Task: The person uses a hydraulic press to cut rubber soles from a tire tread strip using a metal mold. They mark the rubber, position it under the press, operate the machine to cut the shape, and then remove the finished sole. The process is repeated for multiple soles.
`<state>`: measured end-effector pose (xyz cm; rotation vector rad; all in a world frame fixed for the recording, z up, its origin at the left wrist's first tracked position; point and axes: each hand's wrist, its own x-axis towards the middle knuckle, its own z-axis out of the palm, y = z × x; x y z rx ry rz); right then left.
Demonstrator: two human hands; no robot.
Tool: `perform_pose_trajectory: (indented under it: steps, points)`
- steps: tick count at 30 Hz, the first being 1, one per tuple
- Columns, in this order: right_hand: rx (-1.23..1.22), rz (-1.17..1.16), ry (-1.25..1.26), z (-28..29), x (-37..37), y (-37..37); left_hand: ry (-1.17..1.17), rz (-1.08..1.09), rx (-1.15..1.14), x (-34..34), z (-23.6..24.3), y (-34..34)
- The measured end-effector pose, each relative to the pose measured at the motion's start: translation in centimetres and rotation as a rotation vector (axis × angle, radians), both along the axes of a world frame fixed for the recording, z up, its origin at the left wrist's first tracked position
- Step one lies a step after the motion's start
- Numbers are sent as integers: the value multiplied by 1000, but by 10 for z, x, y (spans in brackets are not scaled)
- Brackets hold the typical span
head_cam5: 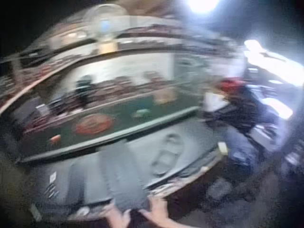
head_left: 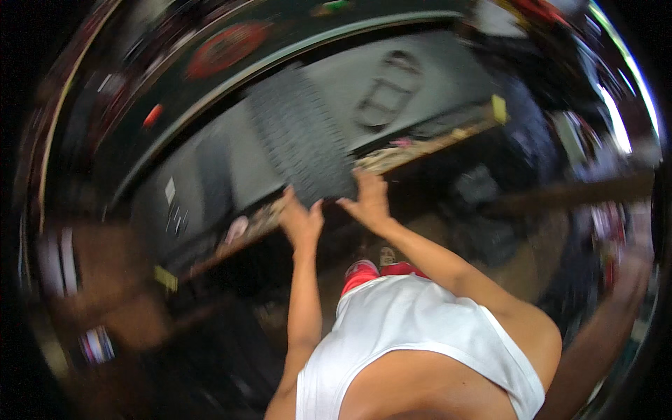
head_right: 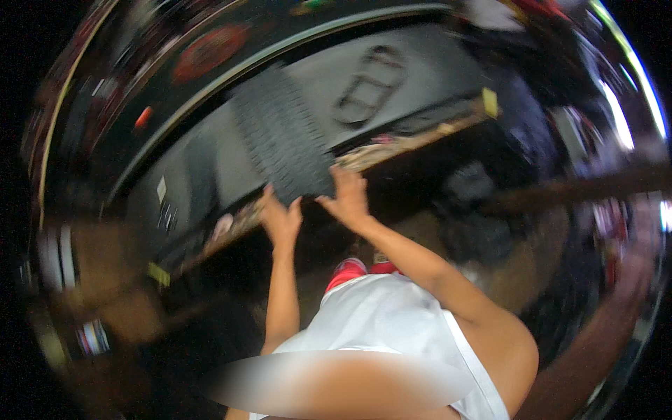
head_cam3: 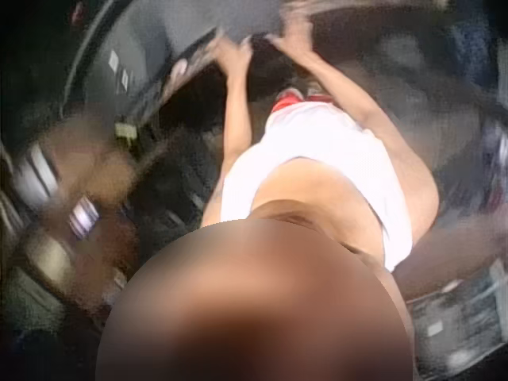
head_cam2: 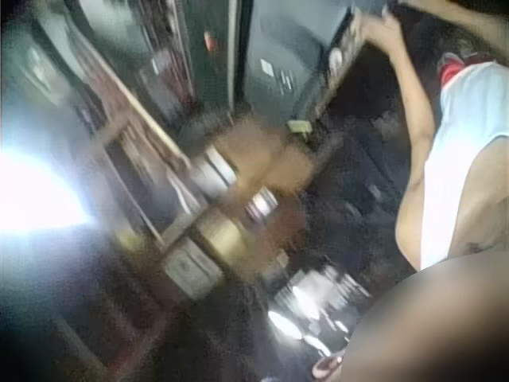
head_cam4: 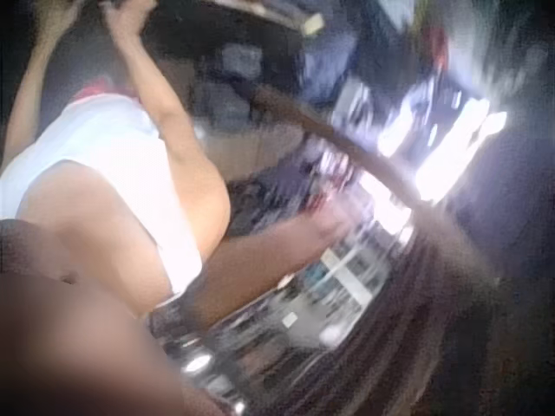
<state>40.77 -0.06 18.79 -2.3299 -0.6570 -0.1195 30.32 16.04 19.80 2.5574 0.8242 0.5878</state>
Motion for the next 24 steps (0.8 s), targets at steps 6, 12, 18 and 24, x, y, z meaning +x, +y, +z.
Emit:
perform_pose_trajectory:
  steps: [6, 12, 18, 24]
  points:
    - [75, 103, -2, -12, 11, -4, -169, -152, 183, 3, -37, 27]
    - [-33, 25, 119, 13, -8, -11, -262, -185, 219, 5, -53, 34]
    - [62, -188, 304, -3, -95, -180, -138, -142, 249, 0, -17, 10]
    - [-305, -782, 661, -44, -312, -404, -389, -641, 304, -15, 42, -172]
